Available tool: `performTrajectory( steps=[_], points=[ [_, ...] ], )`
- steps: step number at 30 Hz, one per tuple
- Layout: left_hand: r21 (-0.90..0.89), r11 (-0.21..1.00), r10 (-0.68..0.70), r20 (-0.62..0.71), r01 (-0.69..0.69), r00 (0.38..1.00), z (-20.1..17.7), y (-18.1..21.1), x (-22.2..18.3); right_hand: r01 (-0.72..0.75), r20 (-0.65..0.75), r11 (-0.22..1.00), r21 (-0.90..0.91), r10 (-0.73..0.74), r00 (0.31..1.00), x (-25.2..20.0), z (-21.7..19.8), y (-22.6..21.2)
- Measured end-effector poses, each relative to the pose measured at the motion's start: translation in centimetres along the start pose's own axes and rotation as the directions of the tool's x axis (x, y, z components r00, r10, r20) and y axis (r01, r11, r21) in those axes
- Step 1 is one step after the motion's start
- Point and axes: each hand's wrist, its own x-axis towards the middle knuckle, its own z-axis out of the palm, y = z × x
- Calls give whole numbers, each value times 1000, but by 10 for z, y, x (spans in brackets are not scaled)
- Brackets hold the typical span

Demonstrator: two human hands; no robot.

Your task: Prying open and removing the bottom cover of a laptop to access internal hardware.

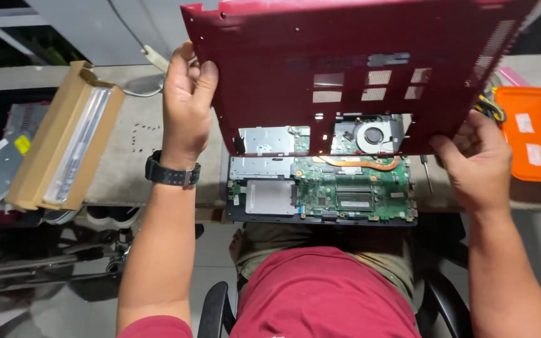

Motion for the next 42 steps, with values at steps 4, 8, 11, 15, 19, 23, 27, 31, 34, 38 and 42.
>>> performTrajectory(
  steps=[4, 8, 11, 15, 19, 23, 27, 31, 34, 38, 42],
  points=[
    [38, 959, 273, 147, -281, 951, -7, 34, -15, -82, -57, 945, -316, 67, 996, 12, -10, 6],
    [372, 873, 257, 199, -316, 946, -25, 53, -46, 200, 88, 917, -346, -180, 980, 7, -16, 6],
    [396, 838, 286, 267, -375, 920, -37, 59, -83, 342, 155, 908, -242, -311, 938, 2, -15, 26],
    [351, 912, 152, 195, -214, 969, -49, 43, -135, 349, 5, 891, -290, -363, 932, -13, 5, 49],
    [350, 937, -18, 38, 4, 999, -52, 10, -178, 373, -22, 902, -215, -387, 922, -21, 20, 64],
    [333, 940, -48, -82, 72, 996, -52, -9, -198, 353, -75, 930, -100, -361, 930, -30, 33, 68],
    [296, 936, -159, -133, 193, 978, -66, -26, -214, 327, -10, 941, -86, -329, 944, -38, 38, 65],
    [123, 907, -369, -230, 403, 901, -68, -38, -218, 323, 14, 944, -73, -323, 946, -38, 34, 64],
    [44, 905, -407, -199, 423, 891, -71, -45, -221, 322, 8, 946, -21, -322, 947, -36, 33, 74],
    [-128, 836, -549, -205, 534, 810, -71, -57, -223, 275, 21, 960, 46, -277, 961, -33, 31, 74],
    [-31, 856, -510, -211, 516, 834, -66, -60, -222, 245, 54, 966, 78, -250, 967, -32, 30, 79]
  ],
)
